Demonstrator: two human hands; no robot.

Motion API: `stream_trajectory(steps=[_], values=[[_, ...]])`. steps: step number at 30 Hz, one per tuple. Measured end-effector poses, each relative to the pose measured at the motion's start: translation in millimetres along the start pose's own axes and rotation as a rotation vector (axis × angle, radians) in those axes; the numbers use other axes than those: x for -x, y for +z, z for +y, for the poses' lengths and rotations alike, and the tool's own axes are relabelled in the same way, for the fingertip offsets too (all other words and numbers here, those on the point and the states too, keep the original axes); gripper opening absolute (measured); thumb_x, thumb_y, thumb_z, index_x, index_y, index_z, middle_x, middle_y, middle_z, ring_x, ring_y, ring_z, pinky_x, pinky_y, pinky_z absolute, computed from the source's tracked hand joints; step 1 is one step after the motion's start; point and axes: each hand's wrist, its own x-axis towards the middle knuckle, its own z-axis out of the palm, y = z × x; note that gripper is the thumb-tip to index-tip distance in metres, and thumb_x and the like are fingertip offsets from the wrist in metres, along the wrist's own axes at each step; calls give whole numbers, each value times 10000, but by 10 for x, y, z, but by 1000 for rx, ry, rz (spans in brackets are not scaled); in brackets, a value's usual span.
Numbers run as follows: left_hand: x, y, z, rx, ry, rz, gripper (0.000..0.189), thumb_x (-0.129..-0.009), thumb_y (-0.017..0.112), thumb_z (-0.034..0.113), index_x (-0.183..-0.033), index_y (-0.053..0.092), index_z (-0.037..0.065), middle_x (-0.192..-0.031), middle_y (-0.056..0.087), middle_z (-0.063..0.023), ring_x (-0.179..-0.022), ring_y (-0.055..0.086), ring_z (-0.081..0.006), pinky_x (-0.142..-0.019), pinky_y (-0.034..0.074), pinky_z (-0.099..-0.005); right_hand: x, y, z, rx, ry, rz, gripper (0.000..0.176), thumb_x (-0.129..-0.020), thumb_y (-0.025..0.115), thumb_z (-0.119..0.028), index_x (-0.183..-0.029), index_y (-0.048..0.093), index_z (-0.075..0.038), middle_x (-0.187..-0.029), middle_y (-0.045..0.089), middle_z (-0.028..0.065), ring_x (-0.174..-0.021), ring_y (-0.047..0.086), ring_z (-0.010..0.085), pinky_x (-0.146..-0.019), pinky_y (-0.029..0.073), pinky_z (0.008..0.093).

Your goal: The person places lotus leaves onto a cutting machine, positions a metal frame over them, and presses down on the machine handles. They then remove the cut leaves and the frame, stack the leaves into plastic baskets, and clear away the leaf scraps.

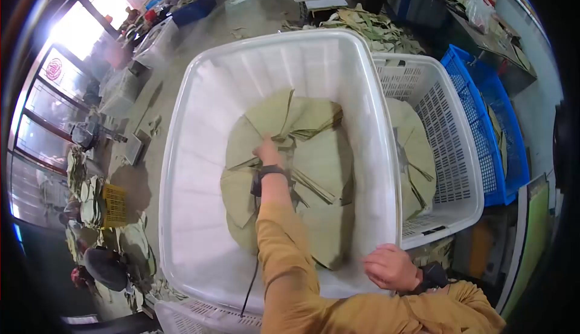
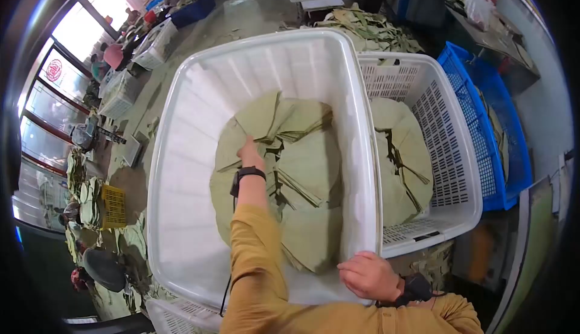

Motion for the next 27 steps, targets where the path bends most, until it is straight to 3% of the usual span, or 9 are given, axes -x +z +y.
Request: stream_trajectory(steps=[3,7,10,11,13,15,17,24,27], values=[[-889,-208,-943,-154,117,-246,322,-835,637,134,-1063,477,-27,-969,565,-137,-898,569,-266,-734,461,-413,47,90,16,24,-3,20,107,-735,692,-107,-807,614,-93,-913,663,10,-821,628,179,-837,475,352],[1022,-42,287,266,63,-591,77,-843,544,18,-829,496,76,-715,527,-22,-630,559,-148,-517,401,-234,-59,64,30,32,-45,46,128,-703,701,-76,-783,603,-97,-863,652,25,-780,615,202,-820,476,361],[1867,85,824,446,293,-625,78,-828,527,12,-887,497,52,-868,548,-49,-783,579,-160,-617,470,-284,-15,123,70,34,-97,50,134,-703,691,-54,-791,595,-84,-863,649,56,-828,605,250,-807,463,385],[1859,238,737,368,1009,-682,134,-864,516,55,-981,461,22,-935,552,-85,-789,594,-199,-642,487,-320,18,168,101,54,-72,87,135,-706,687,-48,-797,592,-78,-872,650,72,-850,602,269,-806,457,393],[2926,-136,1332,547,892,-838,205,-812,510,-10,-1005,447,18,-833,461,-59,-669,466,-179,-603,446,-327,54,288,159,47,-104,174,110,-733,664,-37,-807,587,-62,-889,650,100,-853,591,302,-791,445,402],[3737,-743,1525,213,1561,-289,198,-778,560,-67,-936,476,18,-775,488,-57,-675,497,-114,-574,438,-257,56,321,178,56,-161,191,79,-763,643,-35,-814,583,-44,-876,642,112,-828,587,296,-780,438,391],[4410,-1441,1575,244,1548,-398,212,-747,534,-41,-939,443,-27,-700,554,-236,-635,573,-434,-574,455,-436,68,342,283,136,-160,124,53,-802,629,-53,-837,593,-38,-843,633,102,-796,586,274,-767,431,381],[5510,-3924,1066,-216,1325,-96,122,-855,590,25,-938,512,-19,-795,562,-69,-702,595,-106,-605,503,-259,69,368,326,101,-200,75,105,-863,606,-137,-850,603,-34,-776,616,97,-713,580,255,-743,417,353],[5914,-4913,784,-401,991,306,159,-904,562,66,-1021,547,-41,-941,624,-145,-817,664,-189,-741,566,-307,37,368,245,172,-202,58,100,-862,606,-116,-881,605,-18,-795,608,114,-730,589,244,-741,433,341]])
